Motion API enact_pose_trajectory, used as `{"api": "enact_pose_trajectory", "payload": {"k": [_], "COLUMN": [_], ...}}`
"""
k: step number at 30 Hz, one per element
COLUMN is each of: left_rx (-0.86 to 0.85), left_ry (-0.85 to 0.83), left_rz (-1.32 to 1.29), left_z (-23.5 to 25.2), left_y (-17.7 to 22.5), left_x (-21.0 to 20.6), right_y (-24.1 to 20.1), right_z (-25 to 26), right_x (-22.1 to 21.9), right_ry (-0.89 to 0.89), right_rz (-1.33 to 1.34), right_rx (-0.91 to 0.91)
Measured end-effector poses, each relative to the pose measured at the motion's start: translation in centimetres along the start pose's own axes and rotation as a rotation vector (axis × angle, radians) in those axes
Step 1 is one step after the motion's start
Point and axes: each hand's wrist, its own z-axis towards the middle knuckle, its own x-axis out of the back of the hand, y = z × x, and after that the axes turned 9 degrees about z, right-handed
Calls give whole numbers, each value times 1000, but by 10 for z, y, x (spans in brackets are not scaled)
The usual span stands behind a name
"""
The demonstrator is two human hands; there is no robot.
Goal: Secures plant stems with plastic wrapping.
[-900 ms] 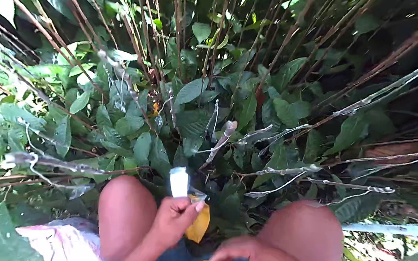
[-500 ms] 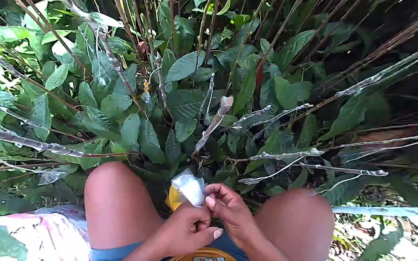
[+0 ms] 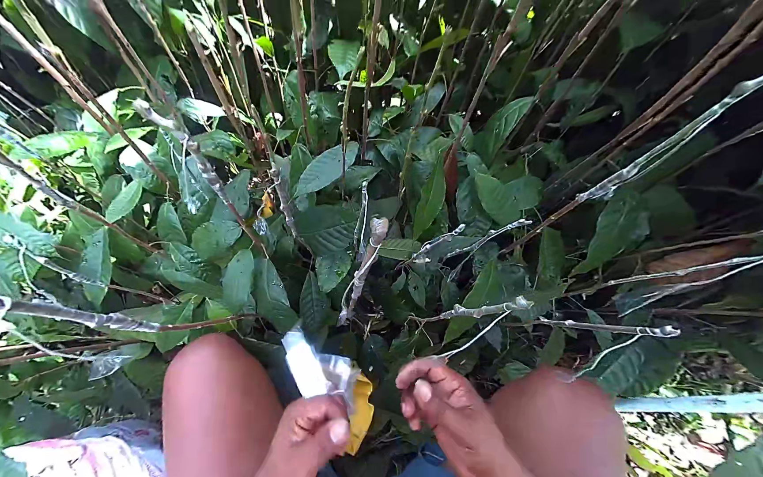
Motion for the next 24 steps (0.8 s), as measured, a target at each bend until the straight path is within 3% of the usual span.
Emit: {"api": "enact_pose_trajectory", "payload": {"k": [2, 4, 8, 10, 13, 18, 21, 24], "left_rx": [-10, -13, 117, 122, -21, -168, -73, 157], "left_ry": [-133, -143, 191, 207, 35, -242, -223, 26], "left_rz": [125, 34, -448, -402, -85, 127, -167, -551], "left_z": [2, 2, 7, 15, 25, 47, 42, 45], "left_y": [2, -3, -10, -8, -11, -16, -23, -12], "left_x": [-16, -31, -33, -20, -19, -44, -56, -47], "right_y": [7, 17, 0, -24, -35, -13, 2, -19], "right_z": [-2, -4, -5, -9, -13, -10, -7, -13], "right_x": [-14, -24, 3, 28, 44, 8, 1, 27], "right_ry": [1, 43, 4, 47, 199, 166, 154, 47], "right_rz": [-100, -54, 258, 275, 121, -19, 156, 396], "right_rx": [-64, 17, 264, 248, 95, 9, 151, 280]}}
